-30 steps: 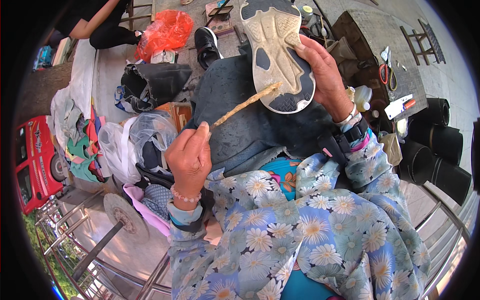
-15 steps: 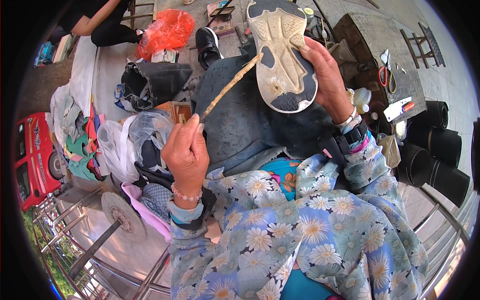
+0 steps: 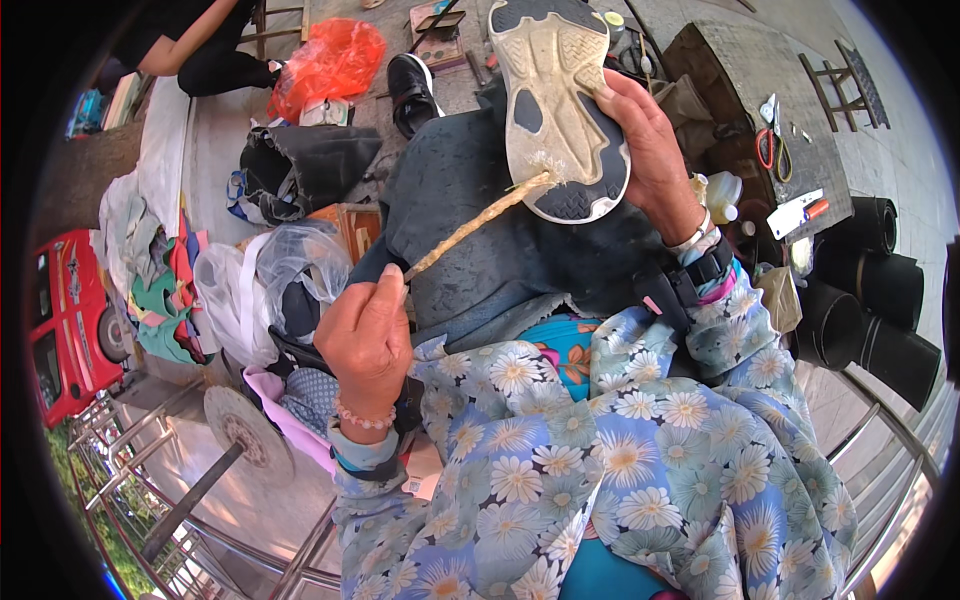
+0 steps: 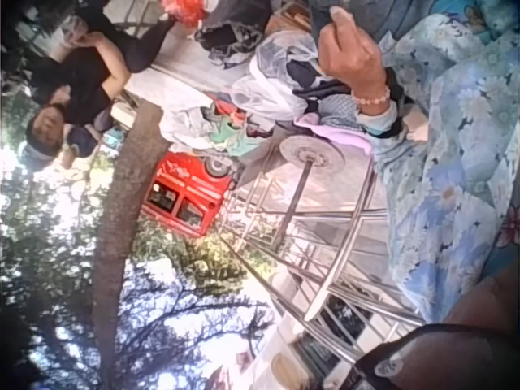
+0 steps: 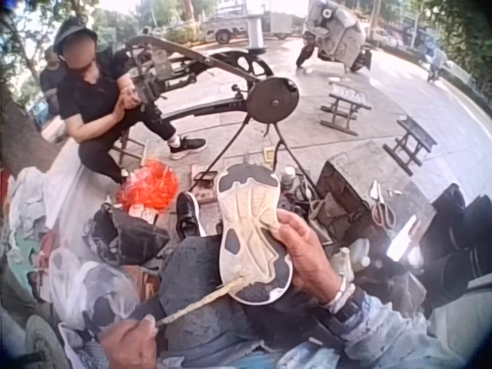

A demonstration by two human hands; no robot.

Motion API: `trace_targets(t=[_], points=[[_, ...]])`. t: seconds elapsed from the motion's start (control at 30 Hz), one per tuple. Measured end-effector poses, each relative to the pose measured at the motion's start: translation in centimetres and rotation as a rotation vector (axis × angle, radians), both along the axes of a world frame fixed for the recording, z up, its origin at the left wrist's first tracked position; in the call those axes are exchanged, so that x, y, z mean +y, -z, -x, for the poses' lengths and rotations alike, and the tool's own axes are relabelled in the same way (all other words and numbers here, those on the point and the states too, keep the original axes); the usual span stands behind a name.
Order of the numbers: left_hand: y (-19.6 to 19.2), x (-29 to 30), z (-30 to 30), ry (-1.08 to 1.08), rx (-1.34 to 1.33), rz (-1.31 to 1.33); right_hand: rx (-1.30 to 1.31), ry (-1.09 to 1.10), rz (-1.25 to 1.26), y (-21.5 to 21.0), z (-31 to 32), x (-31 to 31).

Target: Applying glue to a shoe sole and handling payment at a repair stall.

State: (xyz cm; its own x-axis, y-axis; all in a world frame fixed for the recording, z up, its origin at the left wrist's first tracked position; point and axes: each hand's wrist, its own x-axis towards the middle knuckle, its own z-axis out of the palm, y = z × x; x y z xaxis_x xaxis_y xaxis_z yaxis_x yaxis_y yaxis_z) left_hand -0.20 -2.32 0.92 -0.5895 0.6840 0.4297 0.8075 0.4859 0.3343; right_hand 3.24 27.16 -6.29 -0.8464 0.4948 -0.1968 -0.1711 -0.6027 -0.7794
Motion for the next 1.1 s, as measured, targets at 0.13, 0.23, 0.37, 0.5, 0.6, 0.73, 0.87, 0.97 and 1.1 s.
trace_targets(t=[0.13, 0.23, 0.37, 0.5, 0.6, 0.73, 0.87, 0.97, 1.1], points=[[-0.5, -1.8, 0.5, -0.042, -0.011, -0.012, -0.011, 0.017, 0.019, -0.7, -0.2, -0.1], [-0.2, -1.8, 0.1, -0.061, -0.106, -0.064, -0.021, 0.023, 0.011, -0.5, 0.0, -0.2], [0.3, -0.4, -0.7, -0.084, -0.237, -0.108, 0.0, 0.003, 0.015, 0.3, 0.2, -0.1], [0.8, 0.3, -0.6, -0.062, -0.218, -0.124, 0.002, 0.005, 0.011, -0.1, 0.1, -0.2], [0.9, 0.4, -0.5, -0.044, -0.194, -0.131, -0.009, 0.016, 0.003, -0.1, 0.1, -0.1], [1.0, 0.5, -0.4, -0.042, -0.127, -0.125, -0.004, 0.008, 0.008, -0.2, 0.2, -0.2], [0.9, 0.7, -0.5, -0.03, -0.093, -0.122, -0.015, 0.02, -0.007, -0.2, 0.2, -0.3], [0.7, 0.9, -0.6, -0.014, -0.132, -0.107, -0.02, 0.009, -0.011, -0.4, 0.1, -0.3], [1.0, 1.2, -0.7, -0.002, -0.186, -0.097, -0.017, 0.008, -0.014, 0.1, 0.2, -0.2]])
